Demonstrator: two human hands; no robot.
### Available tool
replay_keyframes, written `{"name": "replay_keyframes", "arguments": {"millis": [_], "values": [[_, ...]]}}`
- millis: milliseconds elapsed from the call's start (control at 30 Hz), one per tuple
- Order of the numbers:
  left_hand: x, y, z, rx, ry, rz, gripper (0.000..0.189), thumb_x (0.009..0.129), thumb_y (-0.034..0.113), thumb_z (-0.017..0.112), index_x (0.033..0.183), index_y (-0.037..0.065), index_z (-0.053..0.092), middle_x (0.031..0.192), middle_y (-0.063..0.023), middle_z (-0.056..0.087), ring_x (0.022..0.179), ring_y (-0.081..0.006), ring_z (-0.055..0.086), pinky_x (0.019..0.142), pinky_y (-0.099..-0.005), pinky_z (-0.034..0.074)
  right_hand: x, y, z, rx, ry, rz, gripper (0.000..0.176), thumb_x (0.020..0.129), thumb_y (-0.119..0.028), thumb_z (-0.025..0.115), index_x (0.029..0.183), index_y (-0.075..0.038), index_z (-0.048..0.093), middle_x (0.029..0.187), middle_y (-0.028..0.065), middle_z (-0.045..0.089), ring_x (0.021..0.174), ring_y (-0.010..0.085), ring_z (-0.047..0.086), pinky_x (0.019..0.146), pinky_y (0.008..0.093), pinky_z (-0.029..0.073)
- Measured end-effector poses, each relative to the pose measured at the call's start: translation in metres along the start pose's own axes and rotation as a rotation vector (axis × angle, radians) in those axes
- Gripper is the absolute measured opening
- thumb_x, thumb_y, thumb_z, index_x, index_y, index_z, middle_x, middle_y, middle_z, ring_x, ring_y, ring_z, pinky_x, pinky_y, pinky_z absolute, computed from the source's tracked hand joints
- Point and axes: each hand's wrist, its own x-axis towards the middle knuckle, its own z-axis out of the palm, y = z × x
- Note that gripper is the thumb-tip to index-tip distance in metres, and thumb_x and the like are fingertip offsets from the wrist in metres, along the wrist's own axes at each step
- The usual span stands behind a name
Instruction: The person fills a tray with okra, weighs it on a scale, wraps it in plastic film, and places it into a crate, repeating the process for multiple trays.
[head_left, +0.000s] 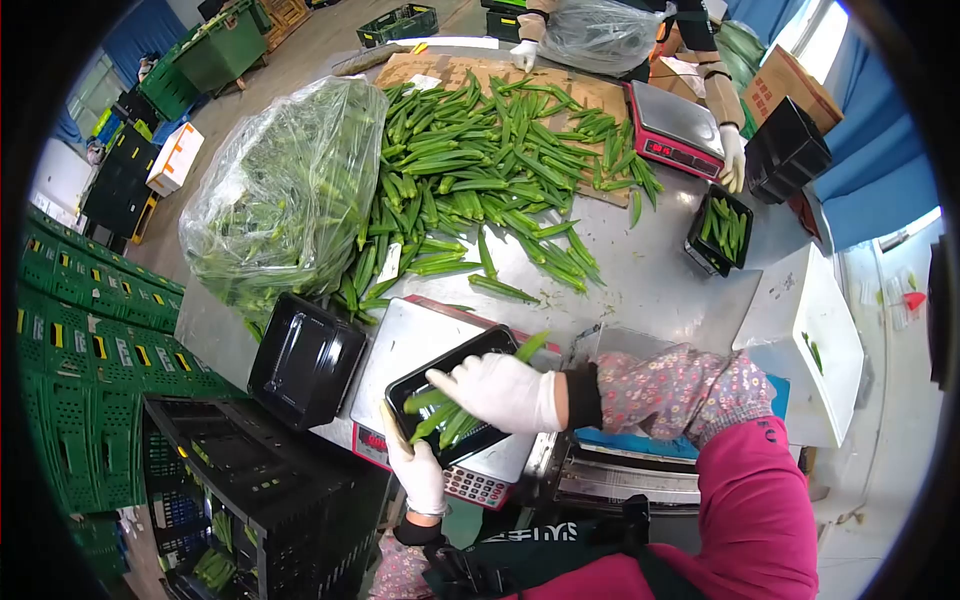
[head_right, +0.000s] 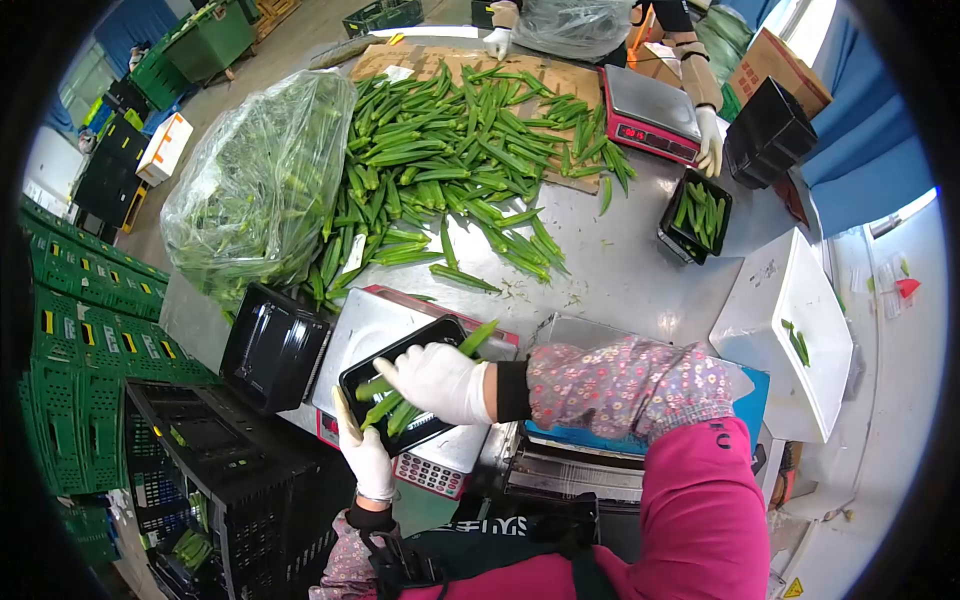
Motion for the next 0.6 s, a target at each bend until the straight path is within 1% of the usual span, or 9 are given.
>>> {"name": "replay_keyframes", "arguments": {"millis": [100, 133, 167, 200, 233, 300, 367, 500, 600], "values": [[0.002, -0.001, -0.006, -0.041, 0.001, -0.013, 0.083, 0.072, -0.017, 0.031, 0.153, -0.003, 0.023, 0.158, -0.0194, 0.027, 0.145, -0.0266, 0.029, 0.119, -0.0350, 0.019, 0.012, 0.012, -0.012, 0.396, 0.144, -0.064, 0.066, 0.075, -0.022, 0.069, 0.134, 0.002, 0.049, 0.118, 0.0190, 0.061, 0.105, 0.0351, 0.060, 0.094, 0.0438, 0.045], [0.001, -0.005, -0.011, 0.026, -0.016, 0.026, 0.083, 0.071, -0.017, 0.031, 0.153, -0.003, 0.024, 0.158, -0.0192, 0.026, 0.146, -0.0268, 0.028, 0.120, -0.0350, 0.018, 0.021, 0.028, -0.030, 0.550, 0.226, -0.123, 0.062, 0.079, -0.028, 0.070, 0.132, -0.003, 0.052, 0.121, 0.0198, 0.060, 0.109, 0.0390, 0.059, 0.094, 0.0456, 0.045], [-0.001, -0.008, -0.014, 0.092, -0.033, 0.063, 0.083, 0.071, -0.017, 0.032, 0.153, -0.003, 0.024, 0.159, -0.0190, 0.026, 0.146, -0.0270, 0.027, 0.120, -0.0349, 0.017, 0.020, 0.060, -0.012, 0.643, 0.130, 0.114, 0.051, 0.081, -0.029, 0.069, 0.124, -0.005, 0.058, 0.114, 0.0207, 0.063, 0.105, 0.0397, 0.060, 0.093, 0.0463, 0.045], [-0.003, -0.008, -0.015, 0.077, -0.033, 0.052, 0.081, 0.072, -0.017, 0.034, 0.151, -0.004, 0.027, 0.158, -0.0204, 0.027, 0.147, -0.0288, 0.026, 0.120, -0.0363, 0.017, 0.023, 0.087, -0.002, 0.350, 0.386, 0.161, 0.043, 0.082, -0.028, 0.067, 0.116, -0.002, 0.062, 0.105, 0.0225, 0.065, 0.098, 0.0387, 0.062, 0.090, 0.0451, 0.047], [-0.004, -0.007, -0.017, 0.076, -0.030, 0.046, 0.081, 0.072, -0.017, 0.034, 0.151, -0.004, 0.027, 0.158, -0.0204, 0.027, 0.147, -0.0288, 0.026, 0.120, -0.0363, 0.017, 0.010, 0.106, -0.006, 0.145, 0.427, 0.487, 0.043, 0.079, -0.029, 0.069, 0.111, -0.001, 0.064, 0.101, 0.0228, 0.067, 0.094, 0.0386, 0.064, 0.086, 0.0454, 0.050], [-0.005, 0.000, -0.018, 0.395, -0.009, 0.185, 0.077, 0.074, -0.015, 0.038, 0.150, -0.005, 0.029, 0.157, -0.0224, 0.029, 0.147, -0.0309, 0.026, 0.120, -0.0375, 0.016, -0.005, 0.172, 0.006, 0.134, 0.032, 1.011, 0.062, 0.073, -0.037, 0.075, 0.118, 0.001, 0.058, 0.113, 0.0255, 0.063, 0.103, 0.0414, 0.063, 0.088, 0.0465, 0.052], [-0.004, 0.009, -0.016, 0.449, 0.013, 0.172, 0.071, 0.079, -0.010, 0.045, 0.148, -0.004, 0.032, 0.155, -0.0251, 0.030, 0.146, -0.0364, 0.026, 0.120, -0.0418, 0.017, -0.031, 0.214, 0.038, 0.009, -0.066, 1.184, 0.078, 0.069, -0.041, 0.079, 0.125, 0.005, 0.051, 0.119, 0.0260, 0.060, 0.108, 0.0400, 0.062, 0.091, 0.0439, 0.052], [-0.001, 0.012, -0.014, 0.883, -0.121, 0.356, 0.057, 0.082, 0.003, 0.059, 0.139, 0.003, 0.051, 0.153, -0.0274, 0.030, 0.143, -0.0465, 0.024, 0.117, -0.0535, 0.017, -0.049, 0.238, 0.075, 0.054, -0.086, 1.305, 0.086, 0.065, -0.043, 0.082, 0.126, 0.008, 0.048, 0.122, 0.0268, 0.058, 0.111, 0.0392, 0.060, 0.094, 0.0420, 0.052], [0.002, 0.021, -0.008, 1.133, -0.123, 0.387, 0.035, 0.079, 0.005, 0.066, 0.112, 0.015, 0.070, 0.155, -0.0217, 0.033, 0.143, -0.0453, 0.026, 0.117, -0.0571, 0.017, -0.051, 0.248, 0.085, -0.013, -0.117, 1.191, 0.076, 0.069, -0.037, 0.079, 0.125, 0.006, 0.049, 0.121, 0.0269, 0.058, 0.112, 0.0389, 0.060, 0.094, 0.0427, 0.051]]}}
